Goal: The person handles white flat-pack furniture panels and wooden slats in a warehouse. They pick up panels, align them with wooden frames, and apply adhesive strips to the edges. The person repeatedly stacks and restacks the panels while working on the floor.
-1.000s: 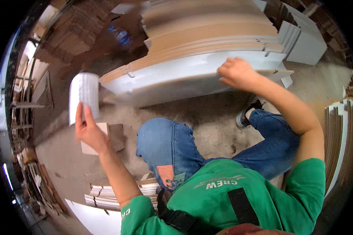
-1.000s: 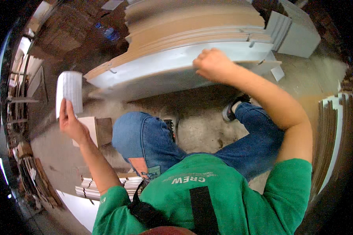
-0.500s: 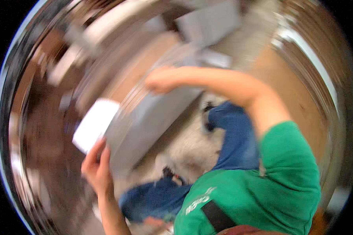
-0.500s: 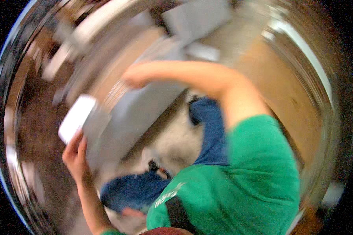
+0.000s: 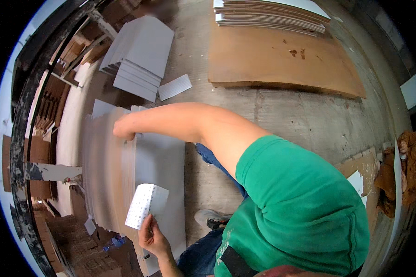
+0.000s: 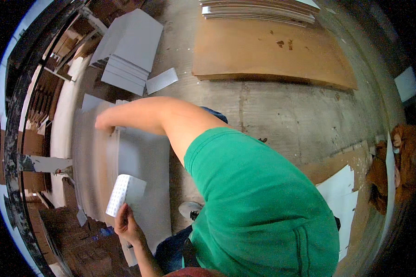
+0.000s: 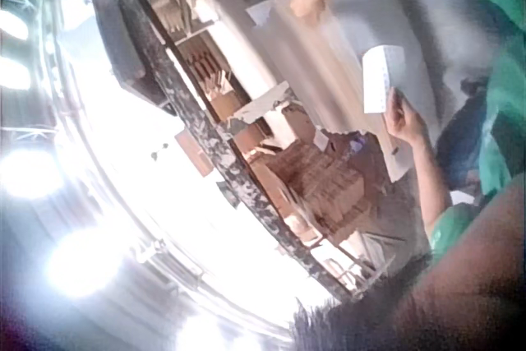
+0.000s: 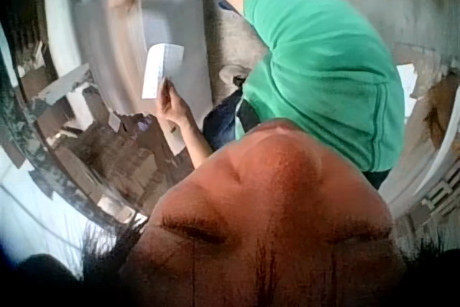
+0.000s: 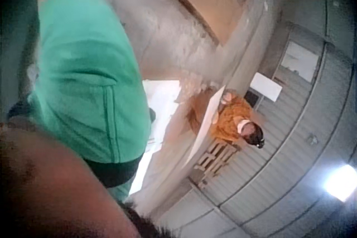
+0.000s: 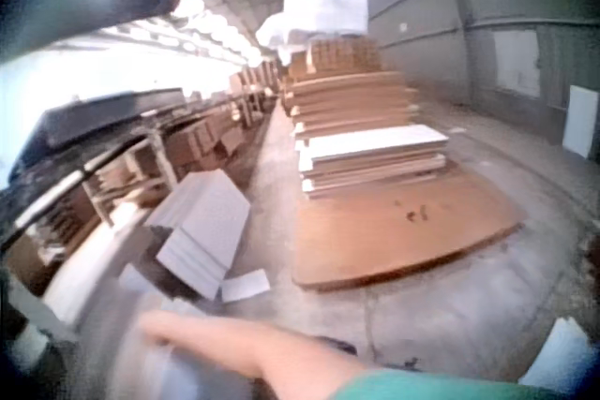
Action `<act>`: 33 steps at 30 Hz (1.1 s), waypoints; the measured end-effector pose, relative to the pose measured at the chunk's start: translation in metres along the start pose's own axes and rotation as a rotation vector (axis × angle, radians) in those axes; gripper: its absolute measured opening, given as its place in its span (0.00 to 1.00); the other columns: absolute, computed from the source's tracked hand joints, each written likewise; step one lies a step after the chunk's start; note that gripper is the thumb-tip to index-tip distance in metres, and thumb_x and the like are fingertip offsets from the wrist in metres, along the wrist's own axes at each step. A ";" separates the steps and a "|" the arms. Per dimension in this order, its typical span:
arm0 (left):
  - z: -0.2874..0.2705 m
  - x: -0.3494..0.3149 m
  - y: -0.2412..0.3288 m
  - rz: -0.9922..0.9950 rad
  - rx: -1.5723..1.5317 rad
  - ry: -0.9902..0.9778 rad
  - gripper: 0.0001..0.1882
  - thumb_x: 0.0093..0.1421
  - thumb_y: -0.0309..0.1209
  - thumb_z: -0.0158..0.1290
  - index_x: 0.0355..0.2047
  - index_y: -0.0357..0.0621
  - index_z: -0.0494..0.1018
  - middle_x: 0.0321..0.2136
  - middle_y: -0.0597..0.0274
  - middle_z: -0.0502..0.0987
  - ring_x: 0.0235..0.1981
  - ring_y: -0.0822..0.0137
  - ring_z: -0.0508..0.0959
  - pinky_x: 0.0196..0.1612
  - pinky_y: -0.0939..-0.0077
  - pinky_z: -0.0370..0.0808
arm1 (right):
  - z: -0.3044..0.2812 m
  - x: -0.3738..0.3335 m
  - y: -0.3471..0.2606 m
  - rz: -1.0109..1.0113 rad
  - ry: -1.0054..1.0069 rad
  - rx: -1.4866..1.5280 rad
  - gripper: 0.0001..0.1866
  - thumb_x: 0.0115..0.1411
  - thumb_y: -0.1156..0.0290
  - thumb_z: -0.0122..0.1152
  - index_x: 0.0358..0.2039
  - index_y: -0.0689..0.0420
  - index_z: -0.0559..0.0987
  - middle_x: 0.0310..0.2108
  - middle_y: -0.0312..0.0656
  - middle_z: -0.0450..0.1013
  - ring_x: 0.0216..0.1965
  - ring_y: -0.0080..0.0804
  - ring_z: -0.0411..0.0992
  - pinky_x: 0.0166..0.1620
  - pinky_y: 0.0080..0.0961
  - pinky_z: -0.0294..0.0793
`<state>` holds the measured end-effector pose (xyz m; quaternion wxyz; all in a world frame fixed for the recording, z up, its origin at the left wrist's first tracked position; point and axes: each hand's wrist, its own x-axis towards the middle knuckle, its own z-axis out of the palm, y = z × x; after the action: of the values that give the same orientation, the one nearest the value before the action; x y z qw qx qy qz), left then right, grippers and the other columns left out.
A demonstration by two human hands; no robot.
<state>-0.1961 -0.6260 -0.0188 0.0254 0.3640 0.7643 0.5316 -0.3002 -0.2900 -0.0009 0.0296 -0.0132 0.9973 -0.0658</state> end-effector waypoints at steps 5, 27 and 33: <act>0.027 0.030 -0.021 0.186 0.184 -0.071 0.09 0.54 0.16 0.50 0.36 0.35 0.75 0.33 0.55 0.75 0.33 0.69 0.74 0.36 0.82 0.71 | -0.031 -0.071 0.063 0.042 0.187 0.251 0.10 0.45 0.68 0.56 0.28 0.57 0.78 0.28 0.44 0.75 0.32 0.39 0.73 0.34 0.34 0.72; 0.210 0.123 -0.054 0.605 0.819 -0.599 0.20 0.51 0.22 0.47 0.46 0.41 0.70 0.33 0.42 0.72 0.32 0.48 0.70 0.36 0.59 0.68 | 0.353 -0.667 -0.116 1.561 -0.130 0.443 0.13 0.54 0.62 0.46 0.25 0.55 0.76 0.23 0.44 0.73 0.31 0.42 0.71 0.39 0.35 0.67; 0.248 0.148 -0.080 0.743 0.828 -0.792 0.25 0.47 0.30 0.49 0.48 0.37 0.67 0.39 0.39 0.70 0.43 0.43 0.67 0.48 0.52 0.61 | 0.356 -0.666 -0.123 1.592 0.054 0.281 0.13 0.52 0.63 0.46 0.19 0.56 0.74 0.16 0.46 0.72 0.23 0.42 0.72 0.31 0.40 0.70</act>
<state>-0.2418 -0.3558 -0.1416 -0.0225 0.7492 0.6620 -0.0043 0.3890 -0.4379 -0.2982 0.0447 0.7062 0.6904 -0.1501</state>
